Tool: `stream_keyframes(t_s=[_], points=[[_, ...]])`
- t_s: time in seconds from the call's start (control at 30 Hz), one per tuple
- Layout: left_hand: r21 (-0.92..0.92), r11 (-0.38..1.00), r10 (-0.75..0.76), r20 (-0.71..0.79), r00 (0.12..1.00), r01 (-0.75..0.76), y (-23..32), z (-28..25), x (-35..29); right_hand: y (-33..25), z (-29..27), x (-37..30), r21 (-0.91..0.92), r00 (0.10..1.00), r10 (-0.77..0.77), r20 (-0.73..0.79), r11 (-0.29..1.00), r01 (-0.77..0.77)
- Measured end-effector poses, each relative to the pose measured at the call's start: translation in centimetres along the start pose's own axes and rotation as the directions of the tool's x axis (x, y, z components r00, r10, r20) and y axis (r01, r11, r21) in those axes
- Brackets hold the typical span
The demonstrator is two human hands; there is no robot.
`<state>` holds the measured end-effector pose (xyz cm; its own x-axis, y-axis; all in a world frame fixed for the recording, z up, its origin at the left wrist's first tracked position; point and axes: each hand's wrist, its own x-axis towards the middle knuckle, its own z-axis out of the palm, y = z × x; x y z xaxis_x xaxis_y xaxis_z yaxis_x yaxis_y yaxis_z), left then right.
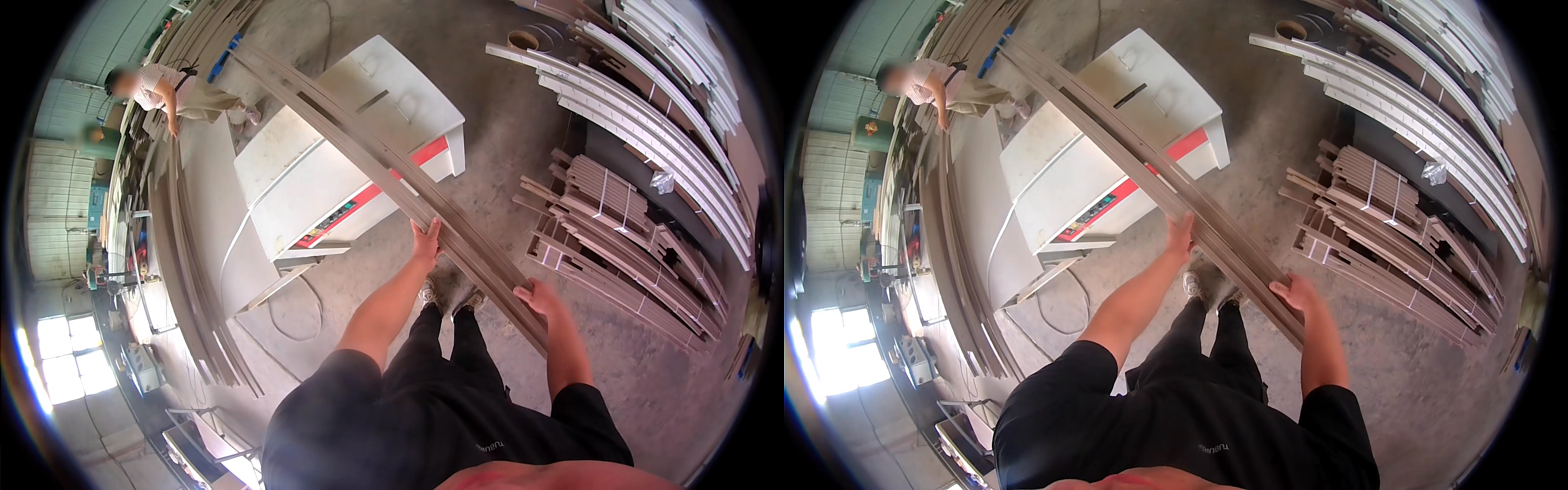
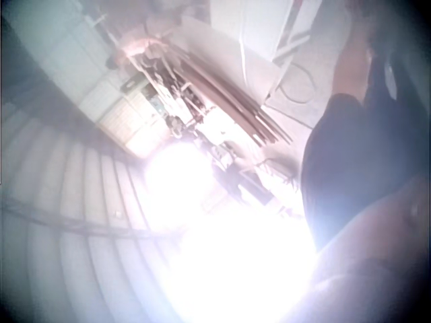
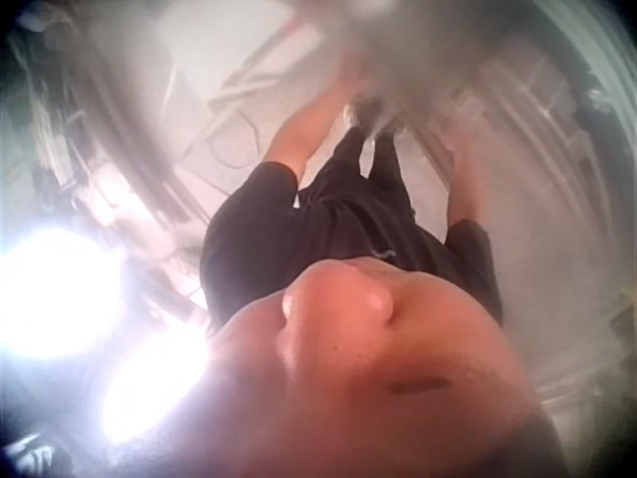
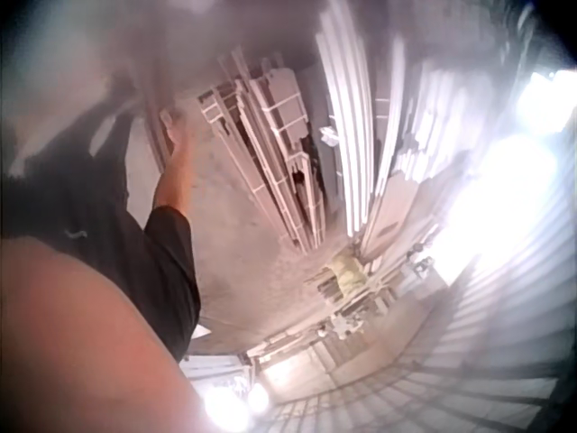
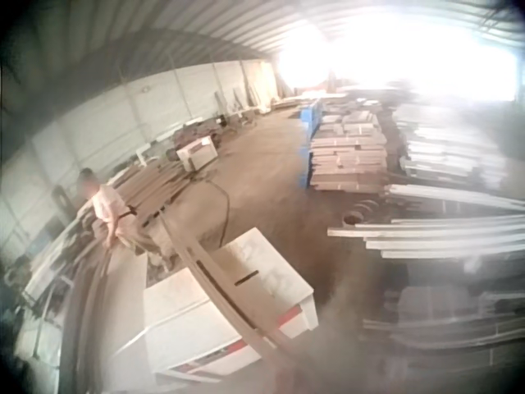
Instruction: The person repeatedly picks up long wooden planks from a stack on the floor, carries them to a white machine, and places them down. This process is repeated multiple times with different planks in a workshop setting.
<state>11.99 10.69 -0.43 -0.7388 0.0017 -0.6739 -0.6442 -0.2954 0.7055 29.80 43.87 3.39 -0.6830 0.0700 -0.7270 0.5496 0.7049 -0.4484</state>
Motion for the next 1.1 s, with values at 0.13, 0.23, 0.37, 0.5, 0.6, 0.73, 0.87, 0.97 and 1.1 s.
stream_keyframes(t_s=[0.13, 0.23, 0.37, 0.5, 0.6, 0.73, 0.87, 0.97, 1.1], points=[[0.018, 1.0, -0.002, 0.061, 0.998, 0.001, 0.3, -1.1, -0.2, 1.8, 1.6, -4.1, 0.085, 0.997, 0.037, 0.068, 0.995, -0.043], [0.1, 0.994, -0.035, 0.045, 0.998, 0.03, -0.4, -1.6, -1.3, 4.0, 3.2, -6.1, 0.159, 0.983, 0.07, 0.172, 0.982, -0.098], [0.123, 0.986, -0.122, 0.079, 0.989, 0.111, -2.4, -1.7, -3.2, 11.8, 8.2, -8.5, 0.147, 0.99, 0.11, 0.082, 0.982, -0.121], [0.141, 0.988, -0.081, 0.182, 0.98, 0.056, -4.6, -0.6, -4.9, 16.2, 9.8, -13.0, 0.332, 0.964, 0.178, 0.196, 0.913, -0.236], [0.212, 0.974, -0.108, 0.139, 0.984, 0.077, -7.1, -0.4, -4.8, 20.4, 12.4, -14.8, 0.184, 0.964, 0.255, 0.079, 0.946, -0.266], [0.23, 0.973, -0.054, 0.283, 0.957, -0.013, -9.7, -3.3, -0.7, 26.2, 14.2, -16.3, 0.501, 0.91, 0.413, 0.036, 0.78, -0.374], [0.141, 0.987, -0.121, 0.304, 0.945, 0.081, -5.4, -1.7, -0.3, 34.6, 19.9, -22.7, 0.904, 0.736, 0.669, -0.104, 0.373, -0.211], [0.201, 0.975, -0.112, 0.067, 0.992, 0.096, -2.2, -0.2, 0.4, 27.5, 17.6, -25.0, 0.958, 0.592, 0.796, 0.126, 0.057, -0.281], [0.219, 0.973, -0.097, 0.101, 0.99, 0.073, 0.3, -0.9, 2.0, 25.5, 18.5, -24.5, 0.987, 0.629, 0.774, 0.077, -0.149, 0.063]])
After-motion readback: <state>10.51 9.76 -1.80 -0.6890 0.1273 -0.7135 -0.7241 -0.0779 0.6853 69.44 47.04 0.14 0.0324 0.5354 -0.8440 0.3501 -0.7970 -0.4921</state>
